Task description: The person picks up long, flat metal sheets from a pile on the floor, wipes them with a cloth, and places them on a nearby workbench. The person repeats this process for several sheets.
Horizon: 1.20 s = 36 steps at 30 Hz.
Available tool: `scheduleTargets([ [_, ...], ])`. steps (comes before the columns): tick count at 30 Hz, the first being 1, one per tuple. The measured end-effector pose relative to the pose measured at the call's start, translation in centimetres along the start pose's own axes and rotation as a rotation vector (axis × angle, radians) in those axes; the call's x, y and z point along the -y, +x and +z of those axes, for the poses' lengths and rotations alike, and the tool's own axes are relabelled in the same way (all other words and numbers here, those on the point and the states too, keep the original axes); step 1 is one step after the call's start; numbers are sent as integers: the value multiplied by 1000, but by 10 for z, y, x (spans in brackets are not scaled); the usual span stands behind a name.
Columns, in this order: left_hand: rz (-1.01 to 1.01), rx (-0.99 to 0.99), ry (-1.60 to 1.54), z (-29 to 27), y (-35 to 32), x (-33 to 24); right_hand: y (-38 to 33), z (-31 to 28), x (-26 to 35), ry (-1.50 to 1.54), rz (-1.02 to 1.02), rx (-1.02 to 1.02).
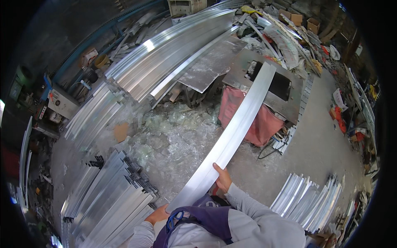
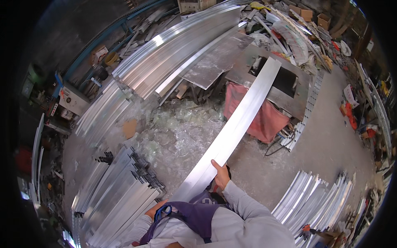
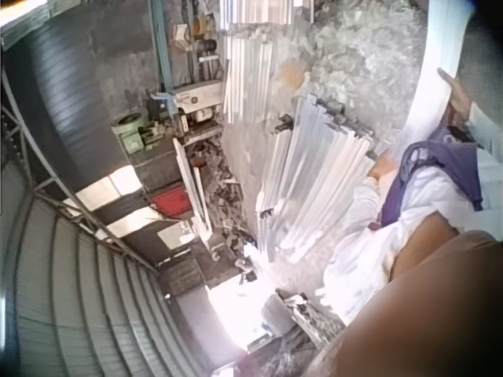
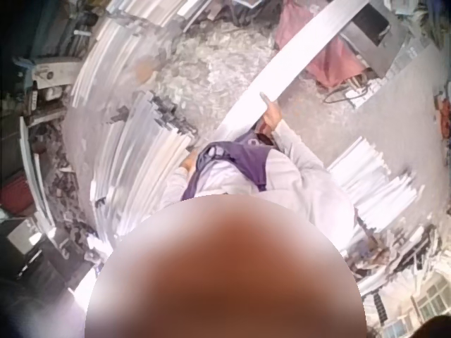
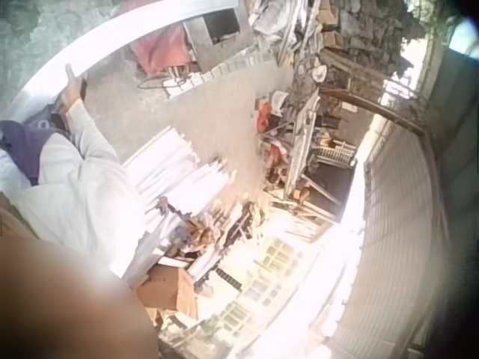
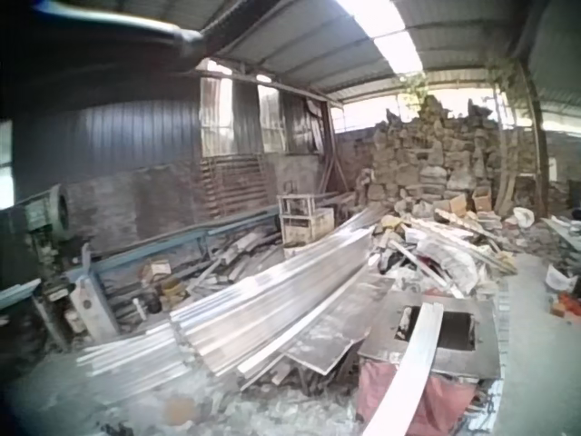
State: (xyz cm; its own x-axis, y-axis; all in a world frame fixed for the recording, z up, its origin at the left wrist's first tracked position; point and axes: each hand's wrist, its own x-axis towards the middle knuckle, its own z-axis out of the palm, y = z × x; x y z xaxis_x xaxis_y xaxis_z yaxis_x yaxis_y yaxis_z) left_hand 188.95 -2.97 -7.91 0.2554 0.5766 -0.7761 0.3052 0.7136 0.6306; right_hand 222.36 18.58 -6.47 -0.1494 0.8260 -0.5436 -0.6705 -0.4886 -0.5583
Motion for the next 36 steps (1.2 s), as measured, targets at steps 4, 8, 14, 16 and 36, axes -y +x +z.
scheduleTargets([
  [4,-57,-107,11,-12,10,-45,36,47,25,-100,56,80],
  [8,-114,-225,6,-34,35,-101,126,86,29,-121,50,141],
  [14,-151,-224,63,-70,78,-216,250,127,69,-79,139,59],
  [16,-145,-214,109,-86,97,-257,293,123,70,-72,159,94],
  [36,335,-132,229,-241,455,-552,347,199,59,-108,452,57],
])
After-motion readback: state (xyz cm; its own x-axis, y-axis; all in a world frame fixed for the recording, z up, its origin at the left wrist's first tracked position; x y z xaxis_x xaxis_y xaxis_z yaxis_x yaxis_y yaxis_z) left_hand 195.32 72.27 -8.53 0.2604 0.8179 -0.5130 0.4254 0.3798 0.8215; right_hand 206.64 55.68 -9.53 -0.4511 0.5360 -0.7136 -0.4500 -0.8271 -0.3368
